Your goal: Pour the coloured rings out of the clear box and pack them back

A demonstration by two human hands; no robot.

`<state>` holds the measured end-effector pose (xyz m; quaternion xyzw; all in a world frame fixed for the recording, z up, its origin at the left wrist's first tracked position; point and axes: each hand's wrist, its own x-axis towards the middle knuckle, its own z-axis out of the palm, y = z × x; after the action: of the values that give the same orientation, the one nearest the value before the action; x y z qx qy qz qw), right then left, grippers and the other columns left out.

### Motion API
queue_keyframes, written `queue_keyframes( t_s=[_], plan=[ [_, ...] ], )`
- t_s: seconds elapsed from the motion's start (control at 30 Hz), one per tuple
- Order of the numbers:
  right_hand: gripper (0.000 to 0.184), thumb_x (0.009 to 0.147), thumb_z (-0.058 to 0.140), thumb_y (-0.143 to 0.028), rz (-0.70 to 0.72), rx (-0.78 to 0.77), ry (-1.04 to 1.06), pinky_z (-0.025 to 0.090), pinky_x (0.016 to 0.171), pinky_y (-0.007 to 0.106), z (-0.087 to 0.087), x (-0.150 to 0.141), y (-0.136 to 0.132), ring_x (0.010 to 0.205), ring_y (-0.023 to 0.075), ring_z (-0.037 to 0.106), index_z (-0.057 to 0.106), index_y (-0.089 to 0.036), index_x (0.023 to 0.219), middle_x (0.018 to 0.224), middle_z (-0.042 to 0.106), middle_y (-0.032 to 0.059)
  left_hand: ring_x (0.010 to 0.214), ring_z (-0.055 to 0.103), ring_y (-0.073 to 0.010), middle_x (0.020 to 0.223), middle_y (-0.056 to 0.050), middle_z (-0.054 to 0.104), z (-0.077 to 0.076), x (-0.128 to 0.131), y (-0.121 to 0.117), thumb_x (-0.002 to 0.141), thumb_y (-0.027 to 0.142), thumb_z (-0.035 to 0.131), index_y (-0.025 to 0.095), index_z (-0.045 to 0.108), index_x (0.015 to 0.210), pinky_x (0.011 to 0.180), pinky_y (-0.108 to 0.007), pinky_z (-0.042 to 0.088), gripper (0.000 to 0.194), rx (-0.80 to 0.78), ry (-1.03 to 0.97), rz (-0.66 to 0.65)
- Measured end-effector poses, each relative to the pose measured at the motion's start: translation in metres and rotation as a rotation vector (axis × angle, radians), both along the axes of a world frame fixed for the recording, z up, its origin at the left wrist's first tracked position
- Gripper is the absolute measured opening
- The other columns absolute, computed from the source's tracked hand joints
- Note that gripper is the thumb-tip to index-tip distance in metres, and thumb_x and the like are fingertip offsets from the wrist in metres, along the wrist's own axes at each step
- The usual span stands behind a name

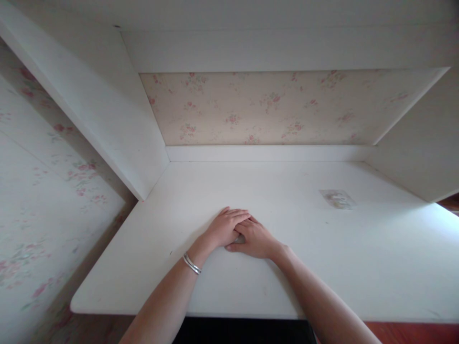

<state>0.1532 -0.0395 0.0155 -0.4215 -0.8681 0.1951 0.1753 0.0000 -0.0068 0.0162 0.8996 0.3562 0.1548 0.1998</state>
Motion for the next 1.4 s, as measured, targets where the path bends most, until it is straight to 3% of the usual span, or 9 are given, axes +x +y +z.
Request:
queue_keyframes(
  t_s=[1.4],
  plan=[
    [0.05,0.072,0.064,-0.053,0.007,0.015,-0.008,0.026,0.105,0.04,-0.0013,0.0003,0.0,0.119,0.0239,0.047,0.062,-0.019,0.109,0.119,0.061,0.0075,0.127,0.039,-0.0143,0.138,0.001,0.046,-0.0012,0.0003,0.0,0.07,0.006,0.047,0.028,0.045,0.13,0.112,-0.039,0.018,0.064,0.017,-0.007,0.0]
  ],
)
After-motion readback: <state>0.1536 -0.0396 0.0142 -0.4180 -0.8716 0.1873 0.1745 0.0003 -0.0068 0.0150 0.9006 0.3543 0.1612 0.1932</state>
